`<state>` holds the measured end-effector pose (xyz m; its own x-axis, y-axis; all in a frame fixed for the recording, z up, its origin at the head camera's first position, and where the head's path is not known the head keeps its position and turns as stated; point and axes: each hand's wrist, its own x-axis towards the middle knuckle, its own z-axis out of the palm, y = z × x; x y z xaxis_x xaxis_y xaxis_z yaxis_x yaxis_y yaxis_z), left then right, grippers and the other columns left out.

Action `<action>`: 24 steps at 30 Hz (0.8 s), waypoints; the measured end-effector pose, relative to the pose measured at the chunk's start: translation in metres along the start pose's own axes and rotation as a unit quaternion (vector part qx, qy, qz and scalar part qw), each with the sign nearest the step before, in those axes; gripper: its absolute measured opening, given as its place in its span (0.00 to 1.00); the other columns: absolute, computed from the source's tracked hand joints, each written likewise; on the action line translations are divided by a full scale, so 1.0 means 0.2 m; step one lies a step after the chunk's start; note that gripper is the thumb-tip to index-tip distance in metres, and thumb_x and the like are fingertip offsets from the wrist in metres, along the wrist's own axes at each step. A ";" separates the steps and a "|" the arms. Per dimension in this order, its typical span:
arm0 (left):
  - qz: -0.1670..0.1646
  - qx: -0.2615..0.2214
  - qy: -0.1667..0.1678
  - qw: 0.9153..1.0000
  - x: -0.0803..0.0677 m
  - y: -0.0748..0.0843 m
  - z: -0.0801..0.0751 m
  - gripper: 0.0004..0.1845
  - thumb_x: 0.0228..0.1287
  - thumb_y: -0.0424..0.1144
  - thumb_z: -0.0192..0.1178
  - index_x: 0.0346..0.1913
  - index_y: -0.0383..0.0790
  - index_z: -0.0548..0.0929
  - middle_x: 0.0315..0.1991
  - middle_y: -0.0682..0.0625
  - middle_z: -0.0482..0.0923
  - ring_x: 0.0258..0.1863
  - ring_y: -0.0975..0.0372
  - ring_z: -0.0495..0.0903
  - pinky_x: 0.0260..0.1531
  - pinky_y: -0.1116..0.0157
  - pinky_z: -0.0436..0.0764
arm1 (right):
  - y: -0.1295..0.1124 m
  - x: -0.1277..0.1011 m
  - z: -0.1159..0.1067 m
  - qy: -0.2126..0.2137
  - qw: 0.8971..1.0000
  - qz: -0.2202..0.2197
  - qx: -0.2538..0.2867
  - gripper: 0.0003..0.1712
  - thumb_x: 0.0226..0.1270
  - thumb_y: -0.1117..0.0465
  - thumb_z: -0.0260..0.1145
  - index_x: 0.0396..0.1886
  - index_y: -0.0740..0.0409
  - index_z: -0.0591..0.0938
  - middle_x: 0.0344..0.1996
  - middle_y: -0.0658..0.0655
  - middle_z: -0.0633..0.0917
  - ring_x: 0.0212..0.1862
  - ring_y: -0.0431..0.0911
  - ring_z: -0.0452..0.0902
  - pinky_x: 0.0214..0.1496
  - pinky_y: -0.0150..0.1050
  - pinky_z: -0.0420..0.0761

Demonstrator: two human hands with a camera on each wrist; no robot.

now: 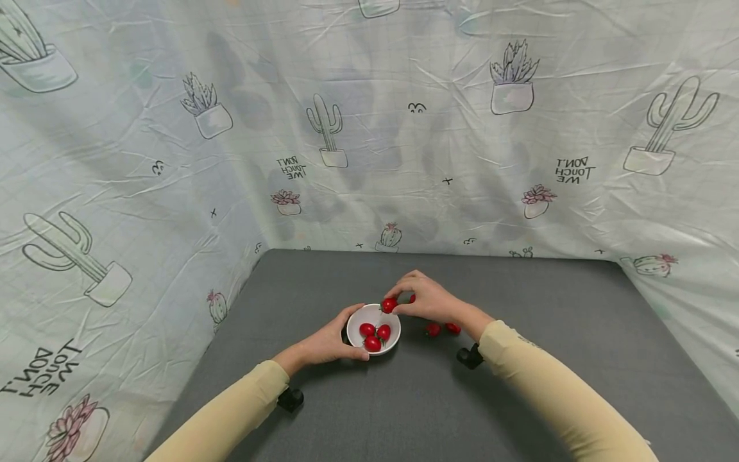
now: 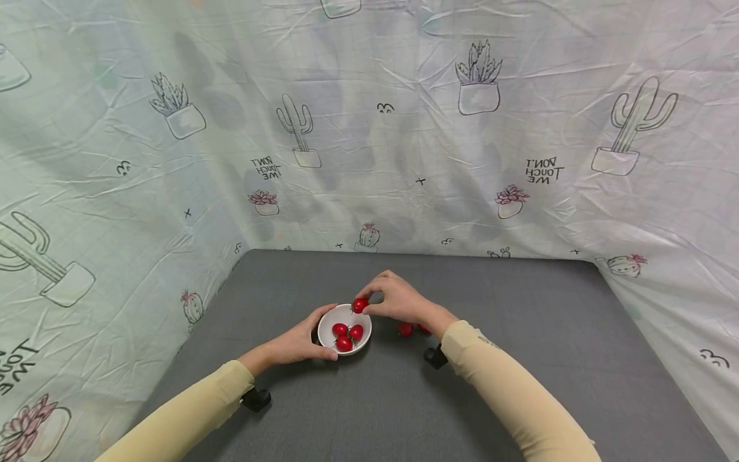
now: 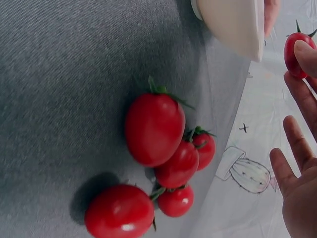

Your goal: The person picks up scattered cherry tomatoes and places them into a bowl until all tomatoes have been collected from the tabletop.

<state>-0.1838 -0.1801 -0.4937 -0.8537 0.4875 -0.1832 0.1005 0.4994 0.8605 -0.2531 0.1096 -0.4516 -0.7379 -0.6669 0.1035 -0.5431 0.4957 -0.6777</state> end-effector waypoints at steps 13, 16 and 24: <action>0.000 -0.004 -0.005 1.000 0.00 0.00 0.00 0.58 0.56 0.53 0.78 0.82 0.51 0.49 0.76 0.51 0.57 0.73 0.59 0.61 0.70 0.49 0.61 | -0.02 0.05 0.06 -0.004 1.000 -0.018 -0.023 0.13 0.65 0.53 0.76 0.50 0.42 0.89 0.45 0.39 0.84 0.59 0.45 0.68 0.58 0.50 0.75; -0.001 -0.001 -0.004 1.000 0.00 0.00 0.00 0.58 0.56 0.53 0.78 0.82 0.51 0.50 0.76 0.51 0.57 0.73 0.59 0.61 0.70 0.49 0.61 | -0.02 0.06 0.06 -0.003 1.000 -0.024 -0.019 0.13 0.65 0.53 0.77 0.49 0.42 0.89 0.44 0.38 0.85 0.58 0.44 0.68 0.58 0.50 0.75; -0.004 0.000 -0.005 1.000 0.00 0.00 0.00 0.59 0.56 0.54 0.78 0.82 0.51 0.49 0.77 0.50 0.56 0.73 0.58 0.61 0.69 0.49 0.63 | -0.01 0.07 0.08 -0.015 0.999 -0.024 -0.018 0.16 0.66 0.55 0.76 0.52 0.46 0.89 0.46 0.39 0.84 0.60 0.44 0.67 0.59 0.51 0.74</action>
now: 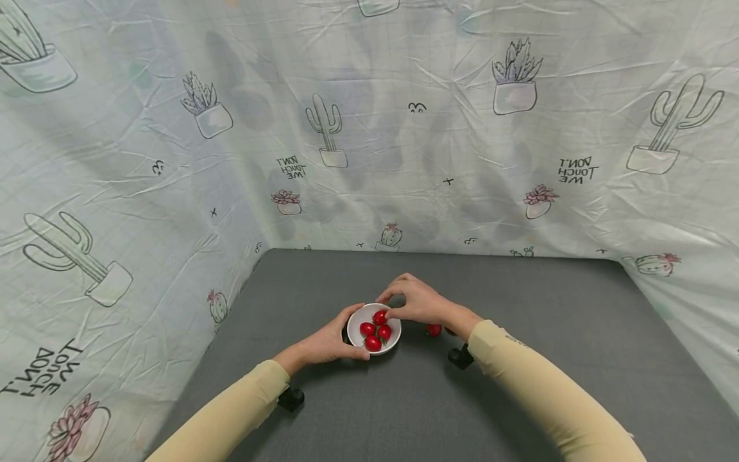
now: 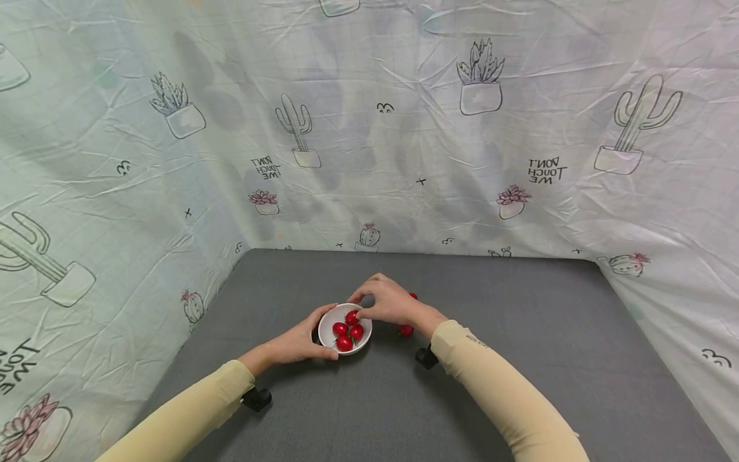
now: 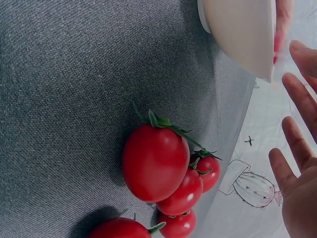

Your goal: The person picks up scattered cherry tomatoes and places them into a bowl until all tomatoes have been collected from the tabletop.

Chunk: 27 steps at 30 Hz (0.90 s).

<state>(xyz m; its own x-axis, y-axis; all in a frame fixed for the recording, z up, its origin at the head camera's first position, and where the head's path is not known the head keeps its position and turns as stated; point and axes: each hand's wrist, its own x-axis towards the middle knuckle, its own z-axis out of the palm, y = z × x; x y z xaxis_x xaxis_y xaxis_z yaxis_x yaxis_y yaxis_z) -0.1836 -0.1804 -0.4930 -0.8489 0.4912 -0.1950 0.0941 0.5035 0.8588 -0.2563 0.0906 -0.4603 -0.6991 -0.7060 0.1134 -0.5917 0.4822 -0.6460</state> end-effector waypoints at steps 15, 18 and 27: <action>-0.004 -0.009 -0.003 1.000 0.01 0.01 -0.02 0.59 0.55 0.54 0.78 0.82 0.50 0.49 0.77 0.51 0.56 0.73 0.57 0.60 0.69 0.49 0.62 | -0.02 -0.02 -0.05 0.002 1.000 0.018 0.016 0.17 0.66 0.54 0.75 0.54 0.47 0.88 0.50 0.42 0.83 0.63 0.46 0.66 0.60 0.53 0.74; -0.006 -0.009 -0.004 1.000 0.01 0.00 -0.01 0.60 0.55 0.54 0.78 0.82 0.51 0.49 0.77 0.51 0.56 0.73 0.57 0.60 0.70 0.50 0.62 | -0.02 -0.04 -0.07 0.004 0.999 0.028 0.021 0.17 0.67 0.54 0.75 0.54 0.46 0.88 0.53 0.43 0.81 0.63 0.45 0.66 0.59 0.52 0.75; -0.001 -0.008 0.004 1.000 0.01 0.00 -0.01 0.58 0.55 0.51 0.79 0.82 0.50 0.51 0.77 0.47 0.57 0.73 0.55 0.60 0.70 0.47 0.61 | -0.01 -0.11 -0.18 0.021 0.998 0.041 0.032 0.16 0.67 0.53 0.75 0.54 0.37 0.87 0.56 0.42 0.79 0.64 0.44 0.65 0.60 0.54 0.74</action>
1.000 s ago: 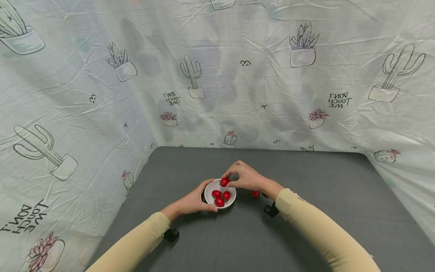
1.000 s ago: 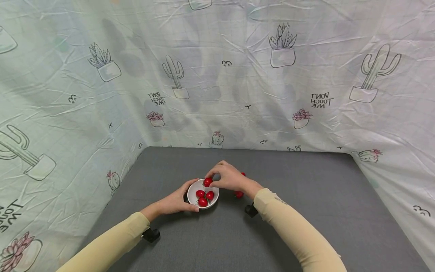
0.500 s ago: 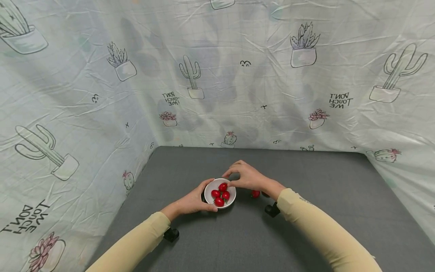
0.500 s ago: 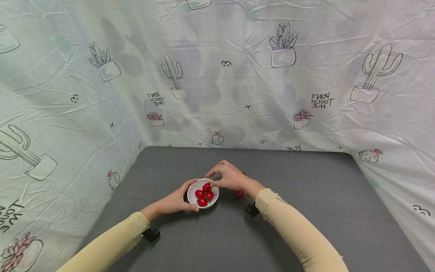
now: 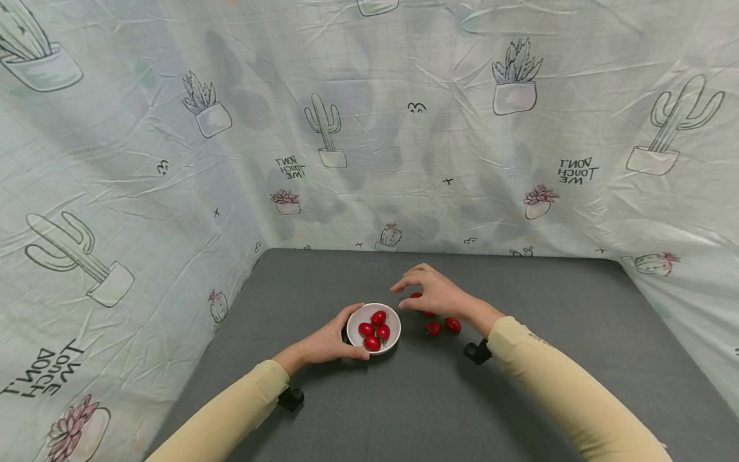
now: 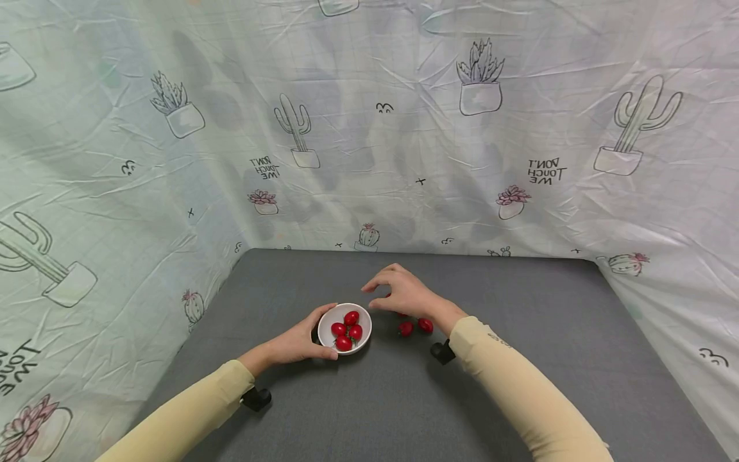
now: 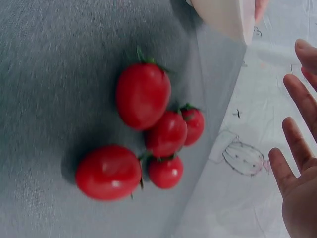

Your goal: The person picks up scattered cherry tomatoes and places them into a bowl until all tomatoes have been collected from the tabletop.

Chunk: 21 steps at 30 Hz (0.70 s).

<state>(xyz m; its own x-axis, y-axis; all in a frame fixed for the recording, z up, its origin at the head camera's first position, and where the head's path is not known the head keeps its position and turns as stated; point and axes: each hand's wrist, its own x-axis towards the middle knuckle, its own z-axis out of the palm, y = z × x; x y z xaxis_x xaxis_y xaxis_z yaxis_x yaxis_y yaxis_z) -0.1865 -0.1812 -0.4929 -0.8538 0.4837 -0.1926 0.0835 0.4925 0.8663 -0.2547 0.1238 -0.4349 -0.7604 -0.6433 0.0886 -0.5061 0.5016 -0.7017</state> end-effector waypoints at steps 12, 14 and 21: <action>0.003 0.014 0.003 1.000 0.00 -0.01 0.01 0.59 0.53 0.53 0.80 0.81 0.53 0.52 0.77 0.50 0.57 0.74 0.58 0.59 0.70 0.49 0.60 | 0.04 -0.06 -0.09 0.020 1.000 0.018 0.003 0.16 0.67 0.51 0.75 0.55 0.38 0.87 0.57 0.45 0.80 0.66 0.47 0.64 0.62 0.58 0.72; 0.004 0.016 0.003 1.000 0.00 -0.01 0.01 0.59 0.53 0.53 0.80 0.81 0.53 0.52 0.77 0.50 0.56 0.74 0.58 0.59 0.70 0.49 0.60 | 0.04 -0.07 -0.09 0.022 1.000 0.020 0.001 0.17 0.68 0.52 0.74 0.55 0.39 0.87 0.57 0.46 0.80 0.67 0.48 0.64 0.63 0.58 0.72; 0.013 0.018 0.005 1.000 0.00 -0.02 0.01 0.59 0.54 0.52 0.79 0.81 0.51 0.51 0.77 0.48 0.56 0.74 0.55 0.59 0.70 0.47 0.60 | 0.10 -0.14 -0.11 0.034 0.999 0.017 -0.022 0.18 0.68 0.55 0.74 0.56 0.45 0.87 0.57 0.48 0.82 0.67 0.52 0.64 0.62 0.60 0.71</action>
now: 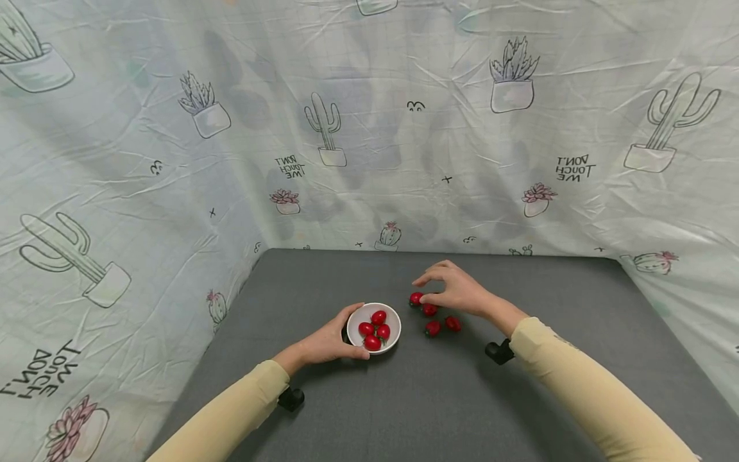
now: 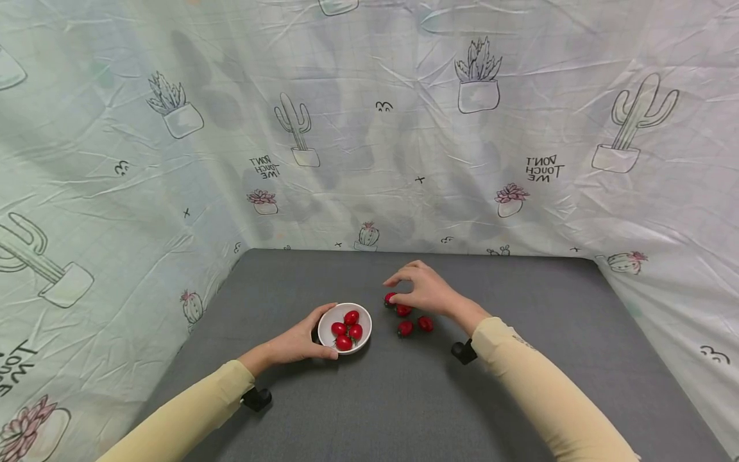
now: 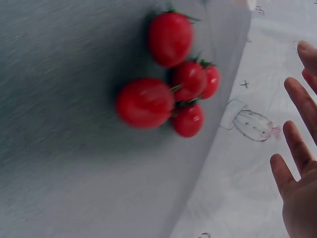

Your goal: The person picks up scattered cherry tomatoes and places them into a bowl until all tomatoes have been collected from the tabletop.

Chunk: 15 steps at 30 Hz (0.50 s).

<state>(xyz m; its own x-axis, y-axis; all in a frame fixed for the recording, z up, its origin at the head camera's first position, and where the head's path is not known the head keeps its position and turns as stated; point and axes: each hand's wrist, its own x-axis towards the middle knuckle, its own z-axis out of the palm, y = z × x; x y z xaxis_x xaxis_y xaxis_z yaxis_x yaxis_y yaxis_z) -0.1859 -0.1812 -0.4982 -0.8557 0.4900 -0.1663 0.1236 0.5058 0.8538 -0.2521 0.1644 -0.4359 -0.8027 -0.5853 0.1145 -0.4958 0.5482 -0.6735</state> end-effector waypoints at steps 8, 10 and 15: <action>0.005 0.005 0.002 1.000 0.00 0.00 0.00 0.58 0.54 0.52 0.79 0.81 0.51 0.52 0.77 0.48 0.57 0.74 0.56 0.60 0.70 0.48 0.61 | 0.10 -0.12 0.01 0.014 0.998 -0.011 -0.053 0.21 0.66 0.55 0.75 0.58 0.52 0.87 0.58 0.52 0.83 0.67 0.57 0.65 0.62 0.63 0.70; 0.005 0.008 0.004 1.000 0.00 0.00 0.00 0.58 0.54 0.52 0.79 0.81 0.50 0.52 0.77 0.49 0.57 0.74 0.56 0.60 0.70 0.48 0.61 | 0.12 -0.15 0.01 0.018 0.998 -0.009 -0.061 0.22 0.66 0.54 0.76 0.59 0.52 0.87 0.58 0.52 0.83 0.68 0.58 0.65 0.64 0.64 0.68; 0.001 0.014 0.006 1.000 0.00 0.00 0.00 0.59 0.53 0.53 0.80 0.81 0.51 0.52 0.77 0.50 0.58 0.74 0.58 0.60 0.71 0.50 0.60 | 0.15 -0.21 0.03 0.026 0.997 -0.005 -0.079 0.25 0.64 0.52 0.77 0.60 0.52 0.86 0.58 0.53 0.83 0.68 0.60 0.65 0.66 0.68 0.63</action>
<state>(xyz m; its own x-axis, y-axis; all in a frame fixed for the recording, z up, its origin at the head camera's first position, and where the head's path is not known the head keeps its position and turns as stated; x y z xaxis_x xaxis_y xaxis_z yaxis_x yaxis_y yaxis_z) -0.1859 -0.1811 -0.4982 -0.8611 0.4827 -0.1598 0.1385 0.5251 0.8397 -0.2319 0.2022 -0.4654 -0.8113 -0.5621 0.1610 -0.5470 0.6323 -0.5487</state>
